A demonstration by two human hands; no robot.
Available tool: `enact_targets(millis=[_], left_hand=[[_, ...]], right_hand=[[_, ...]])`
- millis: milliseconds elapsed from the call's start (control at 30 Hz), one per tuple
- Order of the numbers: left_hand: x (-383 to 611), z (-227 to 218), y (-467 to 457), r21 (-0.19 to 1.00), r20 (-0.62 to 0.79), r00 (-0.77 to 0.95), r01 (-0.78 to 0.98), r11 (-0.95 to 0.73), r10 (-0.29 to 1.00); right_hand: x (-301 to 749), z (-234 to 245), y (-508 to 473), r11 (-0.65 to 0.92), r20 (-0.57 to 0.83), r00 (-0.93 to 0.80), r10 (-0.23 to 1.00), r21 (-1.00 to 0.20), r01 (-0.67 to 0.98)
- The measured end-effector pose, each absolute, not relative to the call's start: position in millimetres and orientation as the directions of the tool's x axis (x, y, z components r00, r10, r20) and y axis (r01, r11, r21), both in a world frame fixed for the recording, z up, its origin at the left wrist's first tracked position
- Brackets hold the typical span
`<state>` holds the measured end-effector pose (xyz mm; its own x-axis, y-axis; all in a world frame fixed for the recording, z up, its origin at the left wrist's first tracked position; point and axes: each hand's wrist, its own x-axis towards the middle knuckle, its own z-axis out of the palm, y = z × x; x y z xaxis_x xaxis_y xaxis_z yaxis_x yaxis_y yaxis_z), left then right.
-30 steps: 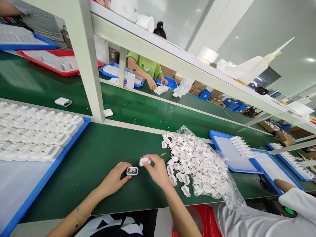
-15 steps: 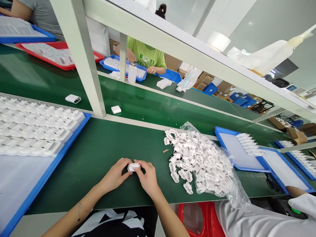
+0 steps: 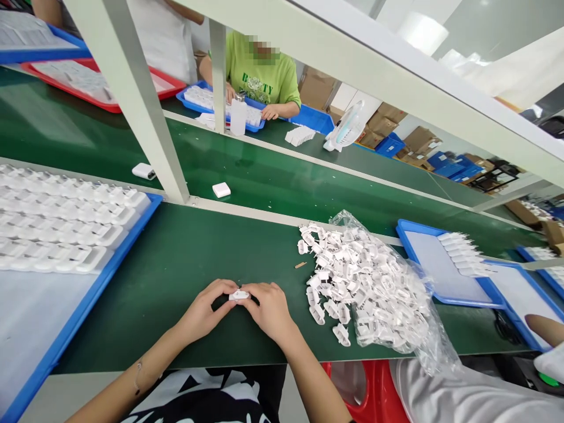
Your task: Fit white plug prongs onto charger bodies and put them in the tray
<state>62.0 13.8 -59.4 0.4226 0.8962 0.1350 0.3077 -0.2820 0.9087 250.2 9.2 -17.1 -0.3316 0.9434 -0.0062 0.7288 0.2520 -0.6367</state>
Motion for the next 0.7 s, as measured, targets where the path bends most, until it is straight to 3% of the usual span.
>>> enact_targets(millis=[133, 367, 500, 567, 633, 667, 700], left_hand=[[64, -59, 13, 0.894, 0.138, 0.424, 0.334, -0.297, 0.895], [62, -59, 5, 0.837, 0.112, 0.429, 0.446, -0.317, 0.897], [33, -51, -9, 0.823, 0.110, 0.285, 0.510, -0.248, 0.952], [0, -43, -22, 0.789, 0.163, 0.118, 0.580, -0.201, 0.980], [-46, -33, -35, 0.737, 0.235, -0.131, 0.670, -0.088, 0.963], [-72, -29, -41, 0.708, 0.273, -0.288, 0.706, 0.011, 0.918], [-99, -25, -48, 0.682, 0.310, -0.442, 0.720, 0.128, 0.841]], right_hand=[[251, -32, 9, 0.242, 0.047, -0.315, 0.948, -0.748, 0.618], [241, -48, -3, 0.261, 0.150, -0.232, 0.961, -0.766, 0.587], [233, -37, 41, 0.325, 0.094, -0.425, 0.900, -0.795, 0.512], [228, -28, 85, 0.378, 0.102, -0.428, 0.898, -0.675, 0.634], [222, -21, 135, 0.373, 0.128, -0.352, 0.927, -0.390, 0.842], [219, -19, 159, 0.363, 0.109, -0.346, 0.932, -0.253, 0.897], [215, -18, 182, 0.367, 0.102, -0.354, 0.930, -0.209, 0.906]])
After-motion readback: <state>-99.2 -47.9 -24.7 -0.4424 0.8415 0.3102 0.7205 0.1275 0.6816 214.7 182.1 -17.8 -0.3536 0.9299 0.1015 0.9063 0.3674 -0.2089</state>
